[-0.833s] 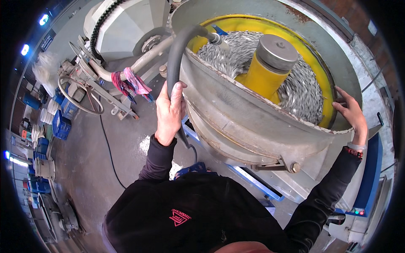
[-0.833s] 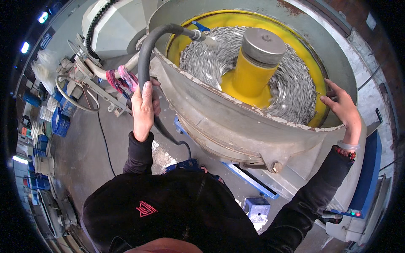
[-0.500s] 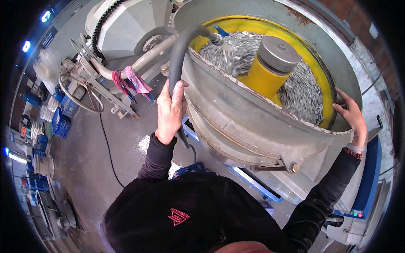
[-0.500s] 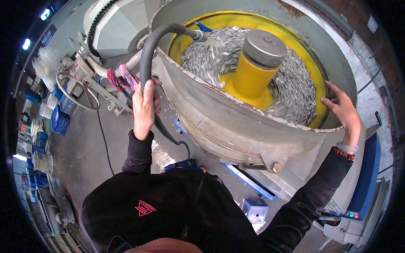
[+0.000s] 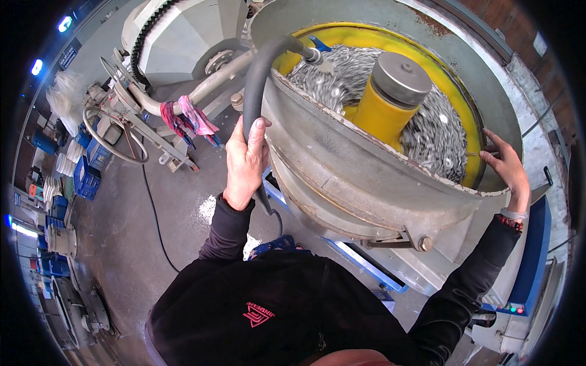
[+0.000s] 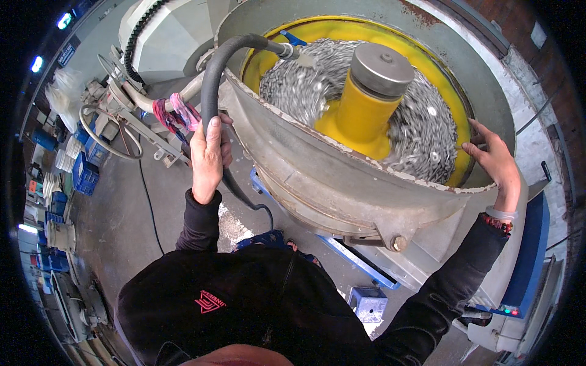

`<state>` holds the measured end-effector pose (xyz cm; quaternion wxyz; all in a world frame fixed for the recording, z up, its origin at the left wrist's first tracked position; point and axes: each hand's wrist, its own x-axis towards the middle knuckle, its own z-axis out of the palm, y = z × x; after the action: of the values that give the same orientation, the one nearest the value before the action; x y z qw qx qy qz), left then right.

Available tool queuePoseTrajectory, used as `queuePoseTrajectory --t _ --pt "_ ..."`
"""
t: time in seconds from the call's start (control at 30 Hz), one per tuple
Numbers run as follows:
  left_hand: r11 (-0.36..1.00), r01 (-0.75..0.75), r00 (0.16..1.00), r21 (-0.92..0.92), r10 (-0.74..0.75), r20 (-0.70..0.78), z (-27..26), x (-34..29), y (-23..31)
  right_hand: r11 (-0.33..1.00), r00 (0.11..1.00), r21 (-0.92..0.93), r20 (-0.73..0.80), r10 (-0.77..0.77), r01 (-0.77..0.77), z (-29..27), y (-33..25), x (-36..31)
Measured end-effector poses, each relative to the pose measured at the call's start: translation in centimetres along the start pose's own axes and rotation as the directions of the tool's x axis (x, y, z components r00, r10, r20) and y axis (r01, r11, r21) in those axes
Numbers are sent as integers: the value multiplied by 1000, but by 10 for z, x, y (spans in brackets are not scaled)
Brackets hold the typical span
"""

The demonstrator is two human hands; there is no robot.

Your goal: The person reaches into a large vibratory finishing machine to check the metal parts being processed, then turns a valve to increase the water flow into the basin.

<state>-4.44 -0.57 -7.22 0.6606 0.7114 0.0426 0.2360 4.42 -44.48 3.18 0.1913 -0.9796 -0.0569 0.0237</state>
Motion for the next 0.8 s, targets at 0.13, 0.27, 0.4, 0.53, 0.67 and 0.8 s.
queuePoseTrajectory --t 0.13,0.27,0.4,0.53,0.67,0.8 --pt "1000 -13 1000 5 13 8 -1 1 -3 1000 1000 -8 -1 16 -16 0 -2 0" --pt "1000 -10 1000 13 10 8 -1 1 -3 1000 1000 -1 -20 0 0 0 -5 -2" --pt "1000 3 1000 -8 -3 13 -1 0 -2 1000 1000 -4 -12 5 -5 0 -2 -1" --pt "1000 -6 1000 8 6 5 0 0 0 1000 1000 -7 -12 14 -15 0 -1 0" --pt "1000 -5 1000 9 5 3 1 0 -1 1000 1000 3 -13 10 -10 0 -6 -2" --pt "1000 4 1000 -20 -4 10 0 -1 -2 1000 1000 -26 -12 -10 10 -1 -1 0"
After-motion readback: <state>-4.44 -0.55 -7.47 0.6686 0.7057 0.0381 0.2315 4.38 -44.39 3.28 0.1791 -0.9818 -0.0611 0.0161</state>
